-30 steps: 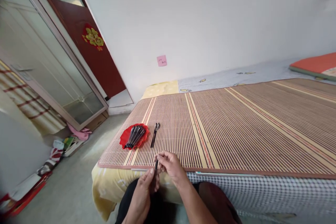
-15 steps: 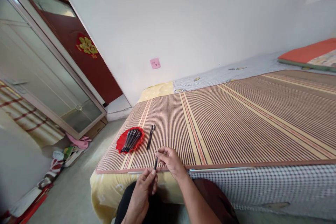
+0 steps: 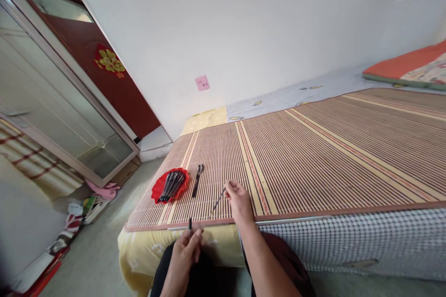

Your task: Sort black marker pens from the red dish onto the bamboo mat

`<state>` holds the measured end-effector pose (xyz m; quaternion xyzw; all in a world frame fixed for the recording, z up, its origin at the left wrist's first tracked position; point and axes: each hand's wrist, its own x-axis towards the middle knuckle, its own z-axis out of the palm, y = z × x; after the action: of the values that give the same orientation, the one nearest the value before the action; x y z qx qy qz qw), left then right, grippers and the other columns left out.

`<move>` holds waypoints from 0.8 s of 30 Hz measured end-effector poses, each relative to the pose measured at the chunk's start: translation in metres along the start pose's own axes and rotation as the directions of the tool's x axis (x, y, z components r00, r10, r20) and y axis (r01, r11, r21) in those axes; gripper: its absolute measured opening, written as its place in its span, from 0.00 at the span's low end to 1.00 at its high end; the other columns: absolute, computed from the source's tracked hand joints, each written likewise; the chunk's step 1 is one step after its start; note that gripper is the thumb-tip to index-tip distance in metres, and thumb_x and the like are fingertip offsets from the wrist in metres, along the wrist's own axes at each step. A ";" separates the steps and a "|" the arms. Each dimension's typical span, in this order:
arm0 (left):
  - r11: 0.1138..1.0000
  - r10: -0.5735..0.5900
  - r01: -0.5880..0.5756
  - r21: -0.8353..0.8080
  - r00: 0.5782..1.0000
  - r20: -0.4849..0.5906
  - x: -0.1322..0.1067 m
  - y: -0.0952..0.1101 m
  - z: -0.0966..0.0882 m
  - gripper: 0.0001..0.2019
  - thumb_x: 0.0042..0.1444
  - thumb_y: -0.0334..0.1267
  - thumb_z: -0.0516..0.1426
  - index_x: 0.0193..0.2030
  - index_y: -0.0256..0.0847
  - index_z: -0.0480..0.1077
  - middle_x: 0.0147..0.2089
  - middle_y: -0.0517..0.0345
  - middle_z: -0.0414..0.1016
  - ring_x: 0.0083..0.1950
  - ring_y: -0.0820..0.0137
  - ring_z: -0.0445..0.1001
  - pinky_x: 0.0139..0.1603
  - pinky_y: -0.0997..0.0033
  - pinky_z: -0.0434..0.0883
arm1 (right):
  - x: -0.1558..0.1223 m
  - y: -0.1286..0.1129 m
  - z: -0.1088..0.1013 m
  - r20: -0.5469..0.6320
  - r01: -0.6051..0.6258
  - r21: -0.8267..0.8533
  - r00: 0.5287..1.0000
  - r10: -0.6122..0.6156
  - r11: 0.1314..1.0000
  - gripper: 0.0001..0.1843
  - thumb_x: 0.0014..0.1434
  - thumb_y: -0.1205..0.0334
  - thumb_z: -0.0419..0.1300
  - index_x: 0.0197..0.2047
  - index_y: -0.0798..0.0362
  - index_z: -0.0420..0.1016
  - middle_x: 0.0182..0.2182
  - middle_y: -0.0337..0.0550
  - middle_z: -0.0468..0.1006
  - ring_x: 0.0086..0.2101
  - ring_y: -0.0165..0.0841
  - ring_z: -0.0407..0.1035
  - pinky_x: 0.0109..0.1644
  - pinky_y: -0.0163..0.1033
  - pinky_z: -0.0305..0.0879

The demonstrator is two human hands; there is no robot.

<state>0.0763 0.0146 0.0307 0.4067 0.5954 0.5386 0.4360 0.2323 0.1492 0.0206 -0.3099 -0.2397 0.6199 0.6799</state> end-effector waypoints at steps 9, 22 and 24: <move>0.998 0.041 -0.042 -0.055 0.999 -0.016 0.018 0.012 0.012 0.27 0.40 0.59 0.71 0.28 0.35 0.72 0.22 0.61 0.72 0.17 0.82 0.57 0.18 0.79 0.52 | -0.020 0.018 0.020 0.245 -0.155 -0.029 0.957 0.157 0.988 0.23 0.41 0.46 0.76 0.33 0.53 0.79 0.22 0.34 0.72 0.23 0.26 0.62 0.27 0.33 0.57; 0.922 -0.082 0.143 -0.361 0.980 0.179 0.007 0.014 0.013 0.23 0.47 0.52 0.71 0.28 0.38 0.66 0.23 0.67 0.64 0.17 0.85 0.52 0.18 0.79 0.49 | -0.029 -0.005 0.018 0.528 -0.313 -0.011 0.805 0.271 0.950 0.15 0.51 0.52 0.72 0.35 0.54 0.81 0.33 0.41 0.79 0.23 0.23 0.61 0.25 0.31 0.53; 0.938 -0.074 0.115 -0.328 0.988 0.137 0.007 0.015 0.014 0.23 0.45 0.52 0.72 0.29 0.38 0.66 0.22 0.68 0.64 0.17 0.85 0.51 0.18 0.80 0.47 | -0.030 -0.007 0.018 0.528 -0.308 -0.025 0.804 0.274 0.951 0.15 0.52 0.52 0.72 0.35 0.54 0.80 0.33 0.41 0.80 0.23 0.23 0.63 0.25 0.30 0.55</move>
<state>0.0874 0.0269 0.0446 0.3301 0.4862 0.5841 0.5599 0.2206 0.1212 0.0399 -0.1404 -0.3463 0.7848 0.4944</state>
